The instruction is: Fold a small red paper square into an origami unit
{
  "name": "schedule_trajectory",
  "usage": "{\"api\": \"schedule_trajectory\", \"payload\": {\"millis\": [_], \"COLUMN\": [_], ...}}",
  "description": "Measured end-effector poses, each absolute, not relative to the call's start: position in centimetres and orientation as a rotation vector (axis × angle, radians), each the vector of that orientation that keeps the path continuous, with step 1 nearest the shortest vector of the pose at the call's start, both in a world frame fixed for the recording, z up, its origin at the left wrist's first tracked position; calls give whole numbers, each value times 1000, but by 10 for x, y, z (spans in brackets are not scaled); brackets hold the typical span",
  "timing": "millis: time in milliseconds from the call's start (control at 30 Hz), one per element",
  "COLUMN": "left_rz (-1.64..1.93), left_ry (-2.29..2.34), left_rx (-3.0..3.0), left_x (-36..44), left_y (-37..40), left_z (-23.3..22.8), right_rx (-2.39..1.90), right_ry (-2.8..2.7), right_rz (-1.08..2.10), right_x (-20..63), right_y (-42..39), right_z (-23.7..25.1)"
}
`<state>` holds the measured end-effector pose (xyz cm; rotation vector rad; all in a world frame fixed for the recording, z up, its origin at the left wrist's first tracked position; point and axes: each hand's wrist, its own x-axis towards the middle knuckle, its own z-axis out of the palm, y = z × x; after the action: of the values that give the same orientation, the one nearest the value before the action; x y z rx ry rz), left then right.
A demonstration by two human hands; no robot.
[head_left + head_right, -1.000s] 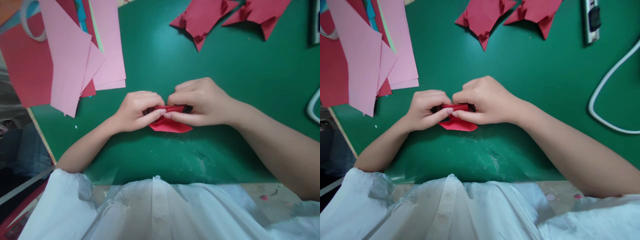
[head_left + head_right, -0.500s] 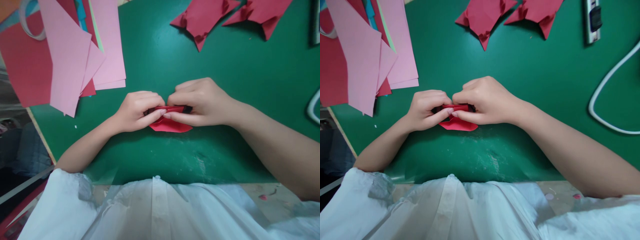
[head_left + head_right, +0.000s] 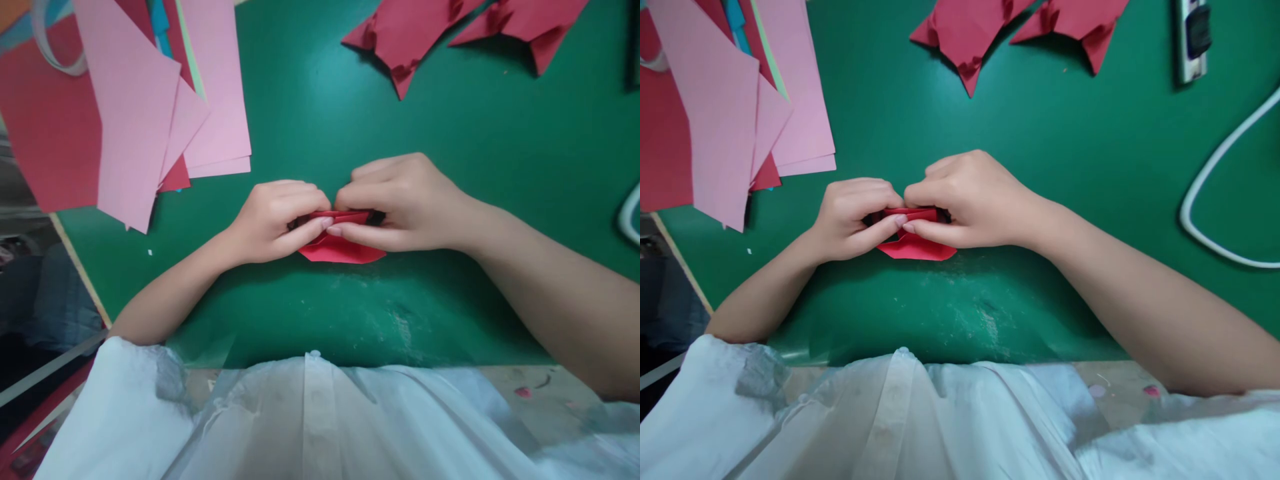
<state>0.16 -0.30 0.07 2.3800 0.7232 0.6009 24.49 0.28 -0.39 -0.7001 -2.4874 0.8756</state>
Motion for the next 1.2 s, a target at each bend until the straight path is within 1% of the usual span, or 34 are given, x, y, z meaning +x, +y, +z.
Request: {"api": "schedule_trajectory", "payload": {"millis": [300,1200], "left_rz": [700,611], "left_ry": [672,711], "left_rx": [2386,2403], "left_x": [4,2], "left_y": [-3,-3], "left_z": [0,0], "right_rx": [-702,-696], "right_ry": [-2486,-2480], "right_rz": [871,882], "right_x": [244,245], "right_y": [3,3], "right_z": [-4,-5]}}
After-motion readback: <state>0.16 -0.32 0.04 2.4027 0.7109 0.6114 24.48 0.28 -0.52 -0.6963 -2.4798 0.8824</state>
